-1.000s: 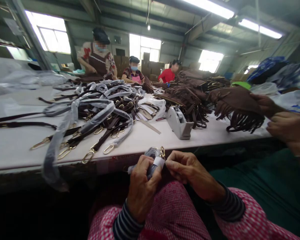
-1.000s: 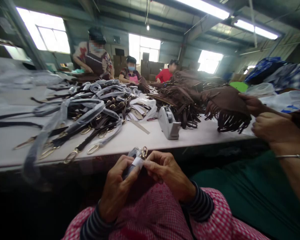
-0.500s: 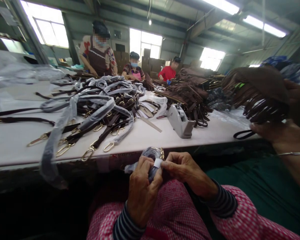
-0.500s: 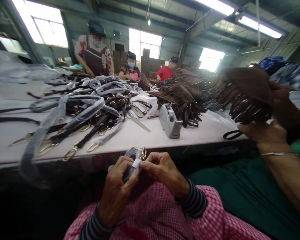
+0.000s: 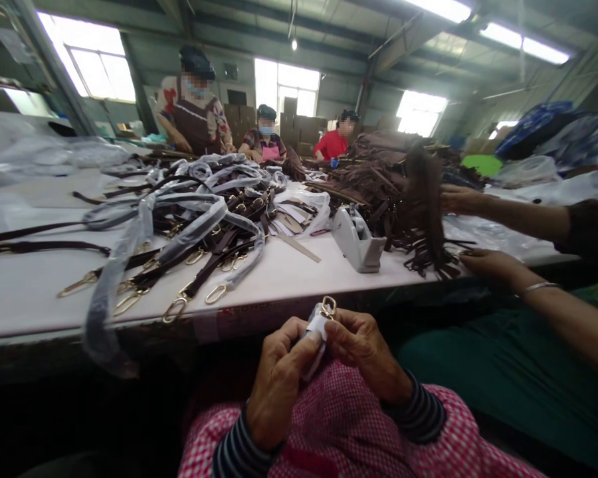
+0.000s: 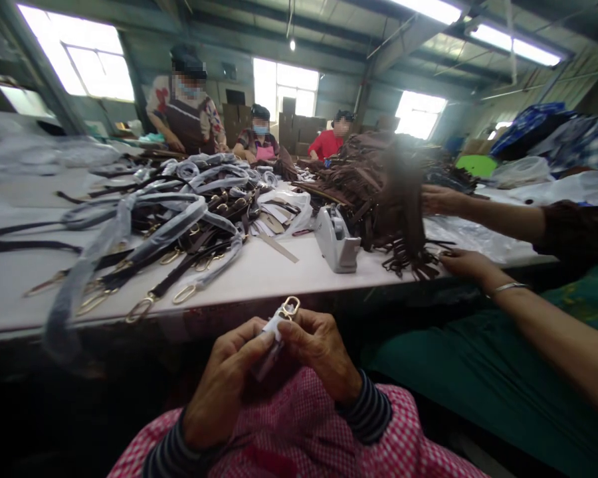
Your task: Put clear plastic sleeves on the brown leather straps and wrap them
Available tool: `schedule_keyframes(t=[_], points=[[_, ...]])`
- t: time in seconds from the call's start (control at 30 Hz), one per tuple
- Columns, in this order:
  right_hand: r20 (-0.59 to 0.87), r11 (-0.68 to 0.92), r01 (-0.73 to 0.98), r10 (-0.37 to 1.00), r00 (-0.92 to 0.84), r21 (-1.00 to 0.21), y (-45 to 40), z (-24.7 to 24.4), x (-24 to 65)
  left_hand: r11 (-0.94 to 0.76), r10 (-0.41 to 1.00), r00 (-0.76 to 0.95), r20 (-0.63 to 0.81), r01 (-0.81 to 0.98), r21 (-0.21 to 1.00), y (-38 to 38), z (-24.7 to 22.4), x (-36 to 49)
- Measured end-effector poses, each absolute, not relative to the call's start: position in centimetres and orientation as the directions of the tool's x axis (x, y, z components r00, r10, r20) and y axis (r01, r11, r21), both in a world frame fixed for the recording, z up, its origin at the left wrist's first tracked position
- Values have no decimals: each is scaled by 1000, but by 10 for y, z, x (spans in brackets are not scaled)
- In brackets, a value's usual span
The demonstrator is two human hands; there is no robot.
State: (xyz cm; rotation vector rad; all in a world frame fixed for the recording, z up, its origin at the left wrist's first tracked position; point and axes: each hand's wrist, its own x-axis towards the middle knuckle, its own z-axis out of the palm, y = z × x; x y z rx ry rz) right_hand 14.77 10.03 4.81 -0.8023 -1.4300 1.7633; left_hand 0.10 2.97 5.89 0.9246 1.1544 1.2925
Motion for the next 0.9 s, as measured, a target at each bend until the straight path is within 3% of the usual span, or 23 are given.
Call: schedule_keyframes(t=[0.23,0.33,0.43,0.47,0.53,0.63,0.73,0.9], points=[[-13,-152,-308,913,-409,-939,88,13,133,113,987,-60,-149,-400,910,27,53,5],[-53,-132,-195,930,-365,-972,82,9,139,107,987,-69,-142,-367,924,25,56,4],[131,141,22,959,-251,-990,80,18,155,127,983,-97,-157,-263,956,25,57,1],[272,301,109,936,-225,-947,80,24,162,141,981,-104,-167,-222,965,25,58,0],[562,627,256,776,-286,-735,81,38,172,157,980,-102,-173,-151,976,25,57,-2],[728,918,285,393,-561,-275,84,58,177,115,992,-49,-120,-96,989,26,55,-4],[688,966,256,171,-705,22,85,66,176,44,999,14,-43,-31,999,24,46,-7],[665,948,283,119,-737,144,82,61,173,-41,995,-81,58,195,980,9,19,-9]])
